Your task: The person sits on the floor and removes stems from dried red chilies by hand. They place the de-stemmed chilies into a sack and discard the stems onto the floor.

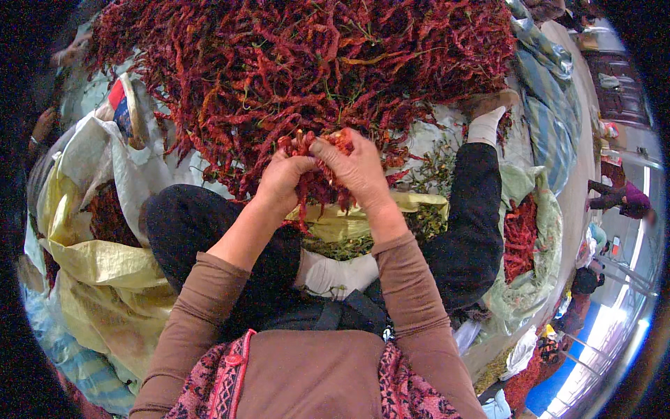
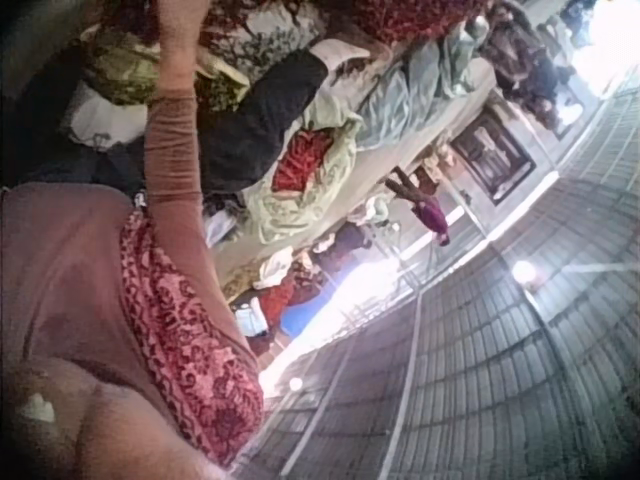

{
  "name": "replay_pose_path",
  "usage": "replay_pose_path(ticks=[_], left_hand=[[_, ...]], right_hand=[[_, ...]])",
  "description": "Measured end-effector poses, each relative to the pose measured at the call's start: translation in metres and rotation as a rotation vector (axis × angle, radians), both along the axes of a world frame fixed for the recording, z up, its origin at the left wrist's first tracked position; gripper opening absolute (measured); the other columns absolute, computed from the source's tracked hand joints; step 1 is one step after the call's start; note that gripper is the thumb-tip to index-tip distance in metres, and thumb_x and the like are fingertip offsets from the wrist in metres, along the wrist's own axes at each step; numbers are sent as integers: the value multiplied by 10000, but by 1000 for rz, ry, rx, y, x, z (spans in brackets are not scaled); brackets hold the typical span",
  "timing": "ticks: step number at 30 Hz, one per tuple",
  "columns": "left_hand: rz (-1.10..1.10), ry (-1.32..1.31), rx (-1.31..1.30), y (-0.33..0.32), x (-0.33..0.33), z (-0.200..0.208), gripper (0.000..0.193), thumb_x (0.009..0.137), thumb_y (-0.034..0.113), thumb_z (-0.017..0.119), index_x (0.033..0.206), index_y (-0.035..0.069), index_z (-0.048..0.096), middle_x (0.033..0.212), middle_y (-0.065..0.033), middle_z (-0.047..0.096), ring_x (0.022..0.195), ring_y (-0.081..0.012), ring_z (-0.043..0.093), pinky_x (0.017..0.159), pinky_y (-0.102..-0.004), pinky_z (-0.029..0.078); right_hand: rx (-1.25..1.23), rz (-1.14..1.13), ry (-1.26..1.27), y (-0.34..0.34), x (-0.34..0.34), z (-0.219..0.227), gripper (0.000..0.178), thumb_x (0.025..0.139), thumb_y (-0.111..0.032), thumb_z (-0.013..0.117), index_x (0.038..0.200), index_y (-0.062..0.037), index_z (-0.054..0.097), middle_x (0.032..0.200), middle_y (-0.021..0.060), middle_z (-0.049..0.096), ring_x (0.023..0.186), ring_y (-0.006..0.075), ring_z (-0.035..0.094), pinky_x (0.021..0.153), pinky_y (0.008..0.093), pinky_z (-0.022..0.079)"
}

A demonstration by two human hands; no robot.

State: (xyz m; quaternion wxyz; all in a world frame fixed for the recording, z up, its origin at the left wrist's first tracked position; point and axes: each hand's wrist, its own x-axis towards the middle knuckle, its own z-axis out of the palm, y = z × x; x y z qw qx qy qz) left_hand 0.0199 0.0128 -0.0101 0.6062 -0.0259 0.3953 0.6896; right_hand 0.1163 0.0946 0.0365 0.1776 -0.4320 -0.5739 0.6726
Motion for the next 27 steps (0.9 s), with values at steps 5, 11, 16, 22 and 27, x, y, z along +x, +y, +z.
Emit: replay_pose_path(ticks=[5,11,16,22,27], left_hand=[[-49,53,54,-1,1,-1,421,712,-103,459,1106,2,566,1038,-98,619,876,-203,620,787,-323,512],[-5,-58,255,2,-2,3,413,861,231,597,1209,16,535,1193,-127,582,1118,-227,538,1007,-347,386],[-58,172,69,-1,-2,14,616,924,525,408,1259,15,494,1284,-136,508,1191,-214,469,1026,-352,337],[11,-167,238,0,-4,14,750,908,614,334,1342,3,374,1285,-154,483,1144,-245,486,1017,-371,339],[36,-274,191,0,-17,11,727,909,544,444,1323,-45,345,1119,-183,568,809,-130,526,859,-299,434]], right_hand=[[-137,85,1,-3,6,2,282,780,-164,743,973,-24,591,843,-19,610,691,42,531,591,191,432],[-209,78,49,-3,18,-3,284,769,-168,745,971,-31,598,783,-14,609,643,47,523,580,211,435],[-67,260,-23,-16,6,-4,360,733,-149,764,1023,-16,597,924,18,645,818,85,577,771,272,479],[-363,55,128,-6,14,-17,349,697,-20,709,1032,0,613,919,27,661,823,115,615,771,266,489],[-497,-123,426,-2,32,-17,326,698,-48,607,1019,6,608,890,95,665,797,183,639,749,294,517]])
